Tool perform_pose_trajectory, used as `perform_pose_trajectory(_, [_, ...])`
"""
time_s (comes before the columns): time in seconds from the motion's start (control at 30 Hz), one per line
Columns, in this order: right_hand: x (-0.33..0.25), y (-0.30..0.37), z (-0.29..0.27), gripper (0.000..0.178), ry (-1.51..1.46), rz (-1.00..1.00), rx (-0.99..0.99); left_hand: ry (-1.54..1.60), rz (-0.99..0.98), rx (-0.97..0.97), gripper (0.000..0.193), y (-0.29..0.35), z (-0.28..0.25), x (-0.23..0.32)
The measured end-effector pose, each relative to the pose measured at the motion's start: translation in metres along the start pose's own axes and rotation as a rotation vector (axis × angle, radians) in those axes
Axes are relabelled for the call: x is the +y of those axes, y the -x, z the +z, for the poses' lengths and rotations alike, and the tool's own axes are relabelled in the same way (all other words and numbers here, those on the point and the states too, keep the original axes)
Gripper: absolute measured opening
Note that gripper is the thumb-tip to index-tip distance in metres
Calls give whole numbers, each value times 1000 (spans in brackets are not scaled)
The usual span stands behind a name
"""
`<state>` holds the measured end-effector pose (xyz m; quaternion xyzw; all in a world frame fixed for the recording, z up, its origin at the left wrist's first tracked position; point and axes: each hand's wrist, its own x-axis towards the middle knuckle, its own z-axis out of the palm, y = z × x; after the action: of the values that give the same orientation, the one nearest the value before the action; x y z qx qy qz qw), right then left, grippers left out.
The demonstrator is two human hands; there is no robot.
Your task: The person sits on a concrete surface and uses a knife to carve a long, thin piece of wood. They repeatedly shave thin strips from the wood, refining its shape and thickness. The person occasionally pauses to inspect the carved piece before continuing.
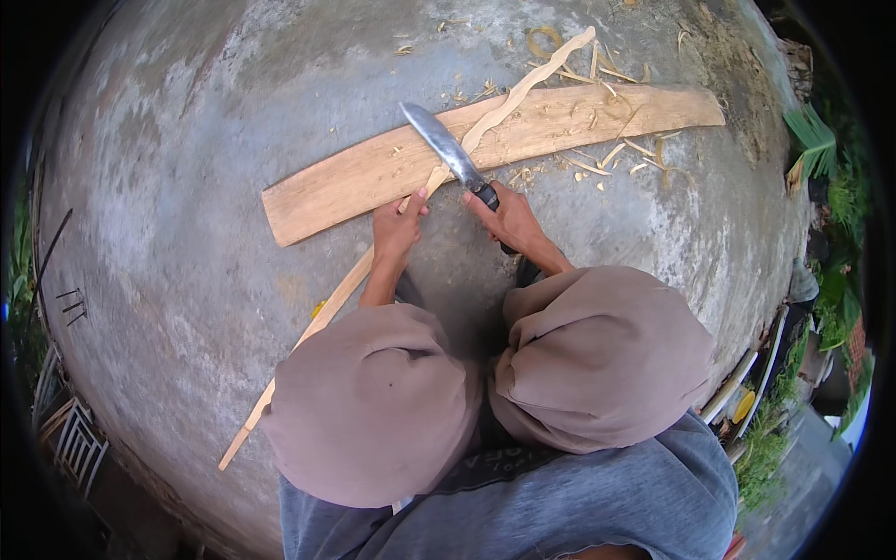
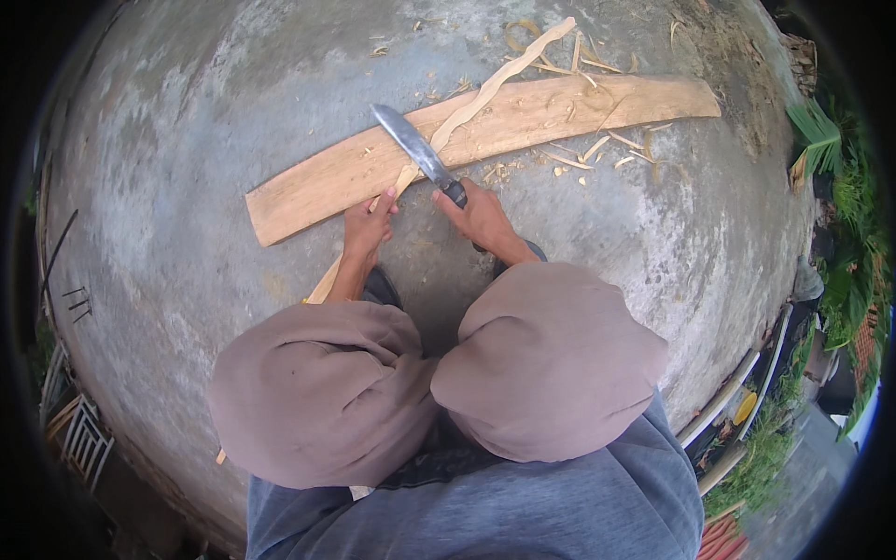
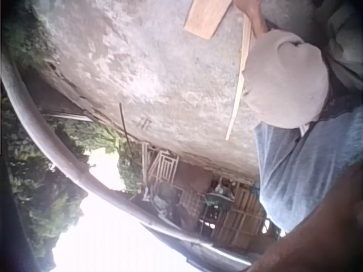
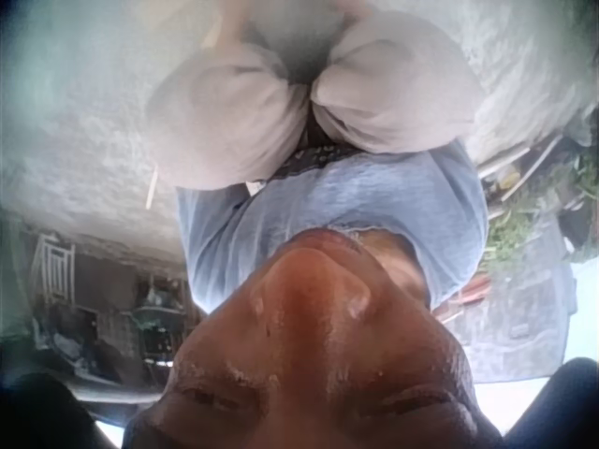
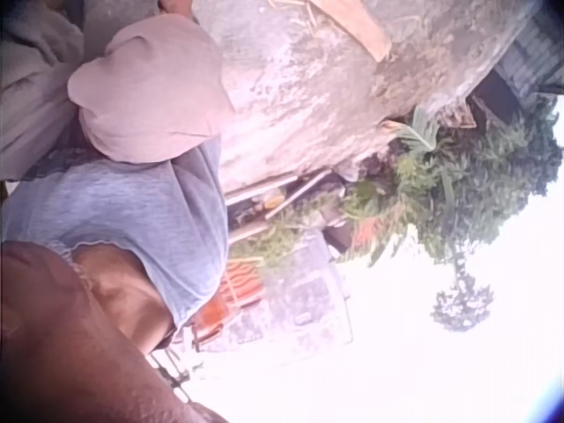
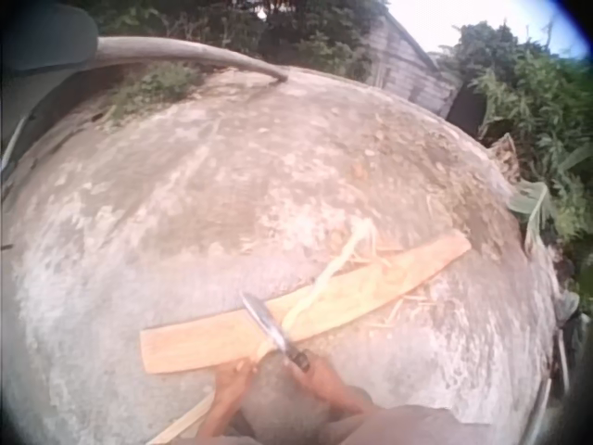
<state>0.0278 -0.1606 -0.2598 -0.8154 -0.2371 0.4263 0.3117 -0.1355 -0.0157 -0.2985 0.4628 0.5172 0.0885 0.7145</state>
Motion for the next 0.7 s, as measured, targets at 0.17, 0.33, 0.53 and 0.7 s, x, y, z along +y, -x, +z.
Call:
perform_pose_trajectory(0.17, [16,-8,19,54,-22,-81,73,-31,-18,15,40,-3,-14,-6])
perform_pose_trajectory(0.33, [19,-3,15,53,-189,48,110,-30,-31,2,40,-2,0,-2])
perform_pose_trajectory(0.53, [15,-1,16,53,-294,91,126,-49,-29,0,39,-3,-3,-1])
perform_pose_trajectory(0.7, [10,7,7,56,24,-38,98,9,-20,-3,39,1,0,1])
